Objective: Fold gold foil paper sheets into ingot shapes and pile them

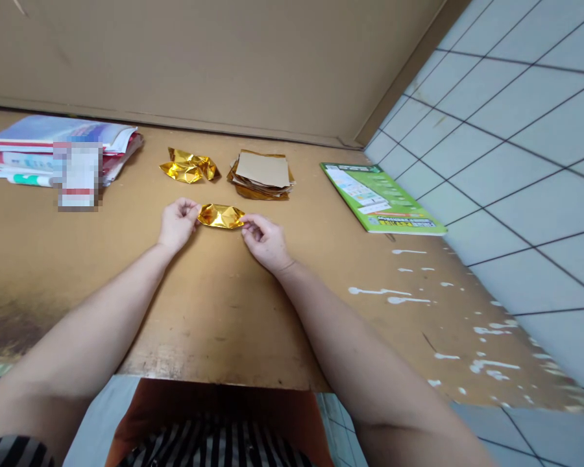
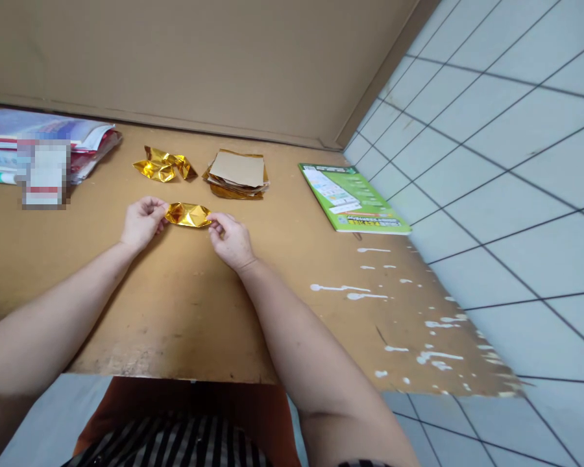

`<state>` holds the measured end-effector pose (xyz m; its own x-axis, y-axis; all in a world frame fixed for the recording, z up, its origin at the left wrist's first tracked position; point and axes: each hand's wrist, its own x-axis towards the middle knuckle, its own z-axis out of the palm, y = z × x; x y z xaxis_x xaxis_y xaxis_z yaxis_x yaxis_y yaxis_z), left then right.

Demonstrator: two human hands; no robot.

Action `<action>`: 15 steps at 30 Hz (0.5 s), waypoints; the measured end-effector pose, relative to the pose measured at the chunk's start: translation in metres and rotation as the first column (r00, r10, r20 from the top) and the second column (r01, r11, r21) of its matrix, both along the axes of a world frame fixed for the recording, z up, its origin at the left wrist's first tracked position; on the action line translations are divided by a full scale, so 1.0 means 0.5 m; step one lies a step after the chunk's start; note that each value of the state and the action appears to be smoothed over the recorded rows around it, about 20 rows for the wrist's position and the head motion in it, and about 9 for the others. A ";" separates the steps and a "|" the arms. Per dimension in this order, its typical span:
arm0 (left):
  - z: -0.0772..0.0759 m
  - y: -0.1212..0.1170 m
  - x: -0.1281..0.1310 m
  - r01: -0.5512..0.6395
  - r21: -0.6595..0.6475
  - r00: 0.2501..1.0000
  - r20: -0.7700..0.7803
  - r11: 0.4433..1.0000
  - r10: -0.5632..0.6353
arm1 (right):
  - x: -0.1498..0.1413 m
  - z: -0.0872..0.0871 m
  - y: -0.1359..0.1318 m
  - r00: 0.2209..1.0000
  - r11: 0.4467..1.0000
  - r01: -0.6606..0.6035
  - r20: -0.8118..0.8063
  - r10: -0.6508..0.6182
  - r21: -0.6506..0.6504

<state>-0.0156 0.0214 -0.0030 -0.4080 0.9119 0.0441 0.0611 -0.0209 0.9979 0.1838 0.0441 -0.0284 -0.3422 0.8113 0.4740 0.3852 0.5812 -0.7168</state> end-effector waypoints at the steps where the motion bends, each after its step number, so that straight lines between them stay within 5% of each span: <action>1: 0.000 0.000 0.001 -0.003 0.006 1.000 0.011 1.000 0.003 | 0.000 0.000 0.001 1.000 1.000 0.002 -0.001 -0.002 0.010; 15: 0.010 -0.010 0.005 0.011 0.002 0.993 0.119 1.000 -0.011 | -0.003 0.004 -0.002 0.997 0.997 0.075 -0.018 -0.075 -0.009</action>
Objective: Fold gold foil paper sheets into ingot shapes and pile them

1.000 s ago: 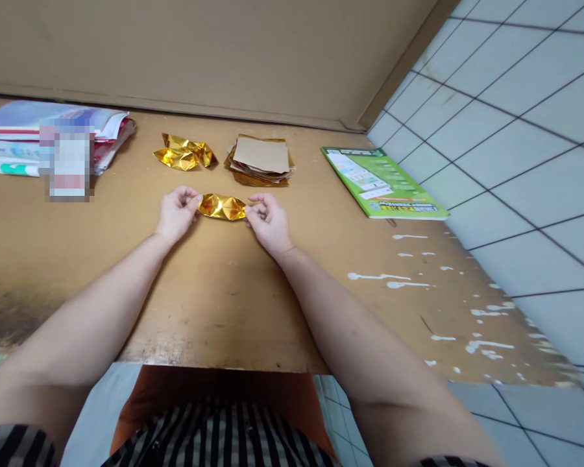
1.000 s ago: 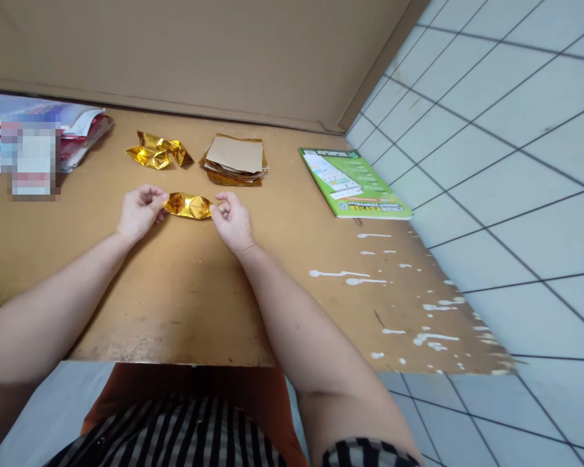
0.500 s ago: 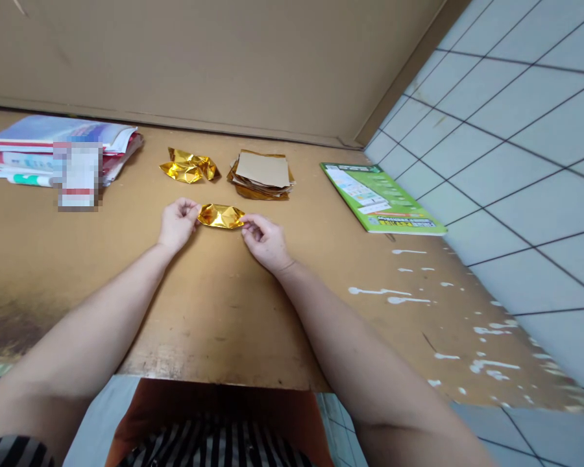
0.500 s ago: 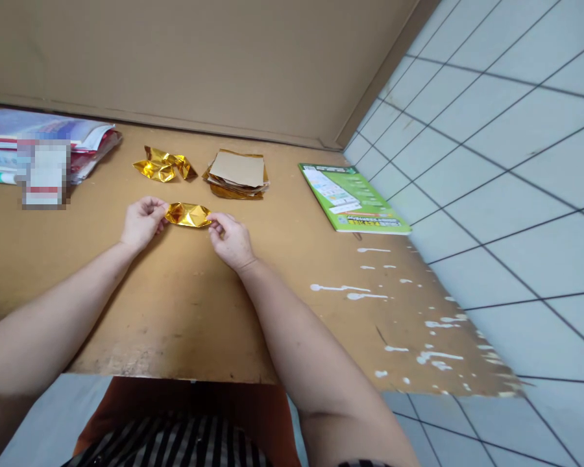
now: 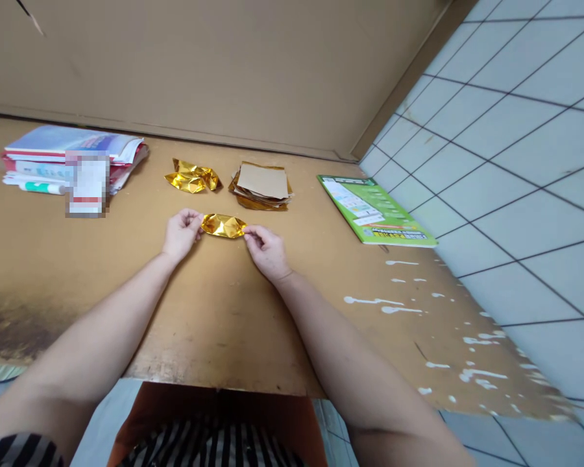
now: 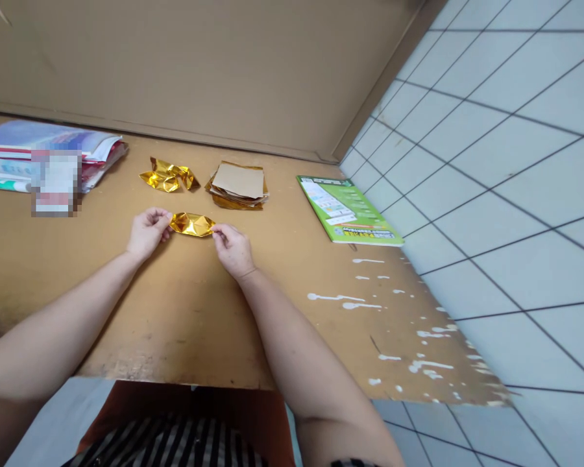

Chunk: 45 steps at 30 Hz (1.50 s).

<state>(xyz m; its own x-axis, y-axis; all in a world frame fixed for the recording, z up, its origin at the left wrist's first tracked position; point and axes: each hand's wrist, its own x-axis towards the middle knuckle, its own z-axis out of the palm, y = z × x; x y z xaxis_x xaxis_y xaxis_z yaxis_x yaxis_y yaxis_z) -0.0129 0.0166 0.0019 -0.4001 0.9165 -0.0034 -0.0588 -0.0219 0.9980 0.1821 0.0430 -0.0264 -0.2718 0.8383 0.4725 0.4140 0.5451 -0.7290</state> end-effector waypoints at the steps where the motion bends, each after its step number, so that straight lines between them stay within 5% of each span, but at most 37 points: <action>1: -0.001 -0.001 0.000 0.004 0.002 1.000 0.003 1.000 -0.004 | 0.000 0.000 -0.001 1.000 1.000 0.000 -0.005 0.000 -0.008; 12: -0.029 0.000 0.001 0.029 0.029 0.999 -0.038 0.999 -0.028 | -0.004 0.014 -0.011 0.985 0.987 0.053 -0.156 -0.077 -0.149; 19: -0.041 0.000 0.004 0.057 0.046 0.995 -0.086 0.997 -0.053 | -0.001 0.010 -0.007 0.994 0.975 0.087 -0.051 -0.099 -0.204; 36: -0.023 -0.010 0.012 0.071 0.045 0.997 -0.026 0.996 -0.070 | 0.002 0.016 -0.012 0.994 0.958 0.099 -0.025 -0.109 -0.268; 40: -0.027 -0.006 0.011 0.051 0.060 0.999 0.000 0.997 -0.051 | 0.000 0.016 -0.006 0.983 0.926 0.060 -0.141 -0.120 -0.373; 45: -0.028 -0.002 0.009 0.003 0.076 0.999 0.033 0.997 -0.006 | -0.009 0.031 0.015 0.929 0.822 0.057 -0.272 -0.252 -0.566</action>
